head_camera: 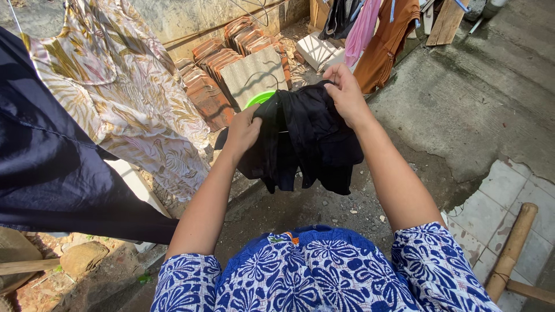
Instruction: The person takes clothes from a bucket, fits hangers into garments and hangs them on a rack, and hangs other garments directly onto the arms of a rotary drying rack by hand.
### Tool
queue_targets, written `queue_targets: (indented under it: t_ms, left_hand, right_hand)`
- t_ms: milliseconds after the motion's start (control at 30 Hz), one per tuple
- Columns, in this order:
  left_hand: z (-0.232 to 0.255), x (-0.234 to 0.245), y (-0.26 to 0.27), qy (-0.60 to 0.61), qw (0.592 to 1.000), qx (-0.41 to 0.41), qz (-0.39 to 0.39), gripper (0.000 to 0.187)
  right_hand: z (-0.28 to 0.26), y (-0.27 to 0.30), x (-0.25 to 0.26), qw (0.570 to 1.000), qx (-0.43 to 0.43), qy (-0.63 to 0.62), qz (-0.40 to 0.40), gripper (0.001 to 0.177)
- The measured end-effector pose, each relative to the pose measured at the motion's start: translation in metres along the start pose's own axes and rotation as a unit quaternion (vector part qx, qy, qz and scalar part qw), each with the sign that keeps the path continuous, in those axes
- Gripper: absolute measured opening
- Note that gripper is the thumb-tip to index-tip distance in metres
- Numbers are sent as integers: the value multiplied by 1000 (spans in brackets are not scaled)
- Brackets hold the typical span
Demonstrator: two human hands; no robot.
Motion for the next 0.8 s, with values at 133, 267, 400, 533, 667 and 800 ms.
queue_targets:
  t_ms: [133, 267, 400, 533, 667, 800]
  left_hand:
    - [-19, 7, -9, 77, 995, 58, 13, 39]
    - [-28, 13, -12, 120, 990, 67, 9, 28]
    - [-18, 32, -13, 45, 996, 37, 63, 29]
    - [-24, 58, -35, -3, 994, 79, 82, 31]
    - [-32, 98, -59, 67, 988, 17, 135, 28]
    - [-16, 149, -82, -77, 971, -50, 221, 34]
  right_hand:
    - [-13, 12, -8, 995, 11, 64, -72, 15]
    - [6, 16, 5, 943, 34, 327, -49, 15]
    - [54, 6, 28, 962, -161, -218, 32, 21]
    - [27, 1, 8, 976, -136, -166, 37, 24]
    - [-42, 12, -58, 974, 25, 201, -98, 27]
    - [-85, 4, -109, 988, 78, 110, -74, 19]
Point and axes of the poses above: each hand's wrist, its own y-axis away from the middle knuckle, its own x-axis out of the back of the hand, z = x × y, the point moved 9 cm from there along -y, towards the middle knuckle, and after that the axes turned 8 degrees about -y, right-handed, at the moved point
